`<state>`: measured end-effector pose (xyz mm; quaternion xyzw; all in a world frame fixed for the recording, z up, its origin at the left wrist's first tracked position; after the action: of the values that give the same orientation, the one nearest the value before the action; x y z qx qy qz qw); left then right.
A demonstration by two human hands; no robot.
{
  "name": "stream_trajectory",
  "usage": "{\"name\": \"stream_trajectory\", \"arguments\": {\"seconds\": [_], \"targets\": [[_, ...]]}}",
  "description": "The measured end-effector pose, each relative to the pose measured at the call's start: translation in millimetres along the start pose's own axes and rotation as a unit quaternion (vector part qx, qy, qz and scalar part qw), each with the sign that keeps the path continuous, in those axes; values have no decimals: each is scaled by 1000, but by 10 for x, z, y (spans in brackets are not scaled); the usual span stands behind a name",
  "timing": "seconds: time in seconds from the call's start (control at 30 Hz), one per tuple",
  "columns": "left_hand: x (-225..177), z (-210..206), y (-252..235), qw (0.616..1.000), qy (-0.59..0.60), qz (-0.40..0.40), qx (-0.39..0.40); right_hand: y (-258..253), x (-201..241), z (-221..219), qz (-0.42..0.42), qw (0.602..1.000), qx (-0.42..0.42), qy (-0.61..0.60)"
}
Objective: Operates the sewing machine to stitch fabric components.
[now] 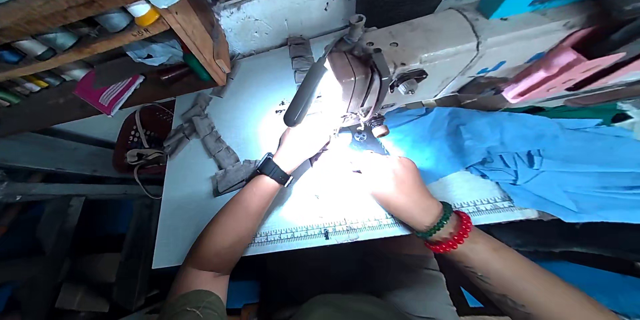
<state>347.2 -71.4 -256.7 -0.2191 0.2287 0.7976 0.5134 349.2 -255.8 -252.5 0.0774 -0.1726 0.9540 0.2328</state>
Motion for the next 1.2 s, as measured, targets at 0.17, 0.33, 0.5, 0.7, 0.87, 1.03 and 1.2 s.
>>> {"name": "stream_trajectory", "arguments": {"seconds": [0.17,0.33,0.5,0.7,0.87,1.03,1.2], "targets": [[-22,170,-20,997,-32,-11,-67,-54,41,19,16,998,17,50],[252,408,-27,997,-74,14,-6,90,167,83,-47,996,73,14],[49,544,590,999,-3,-46,2,-197,438,-55,41,996,10,-79],[51,519,700,1000,4,-27,-7,-499,470,-234,43,992,-1,-121],[94,558,695,994,60,-85,-37,-397,216,-137,-39,942,-6,-334],[-103,424,688,979,145,-143,-17,-232,11,18,-64,931,-39,-358],[-229,305,691,967,203,-151,13,-137,-112,58,-69,927,-49,-366]]}}
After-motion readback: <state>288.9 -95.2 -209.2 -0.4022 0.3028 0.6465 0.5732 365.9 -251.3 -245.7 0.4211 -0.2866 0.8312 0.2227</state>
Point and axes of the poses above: each hand's wrist, its own y-axis away from the middle knuckle, its own z-axis out of the back of the hand, x = y × z, the point moved 7 cm from there along -y, towards the middle knuckle, and after that the axes turned 8 degrees about z, right-handed, at the moved point
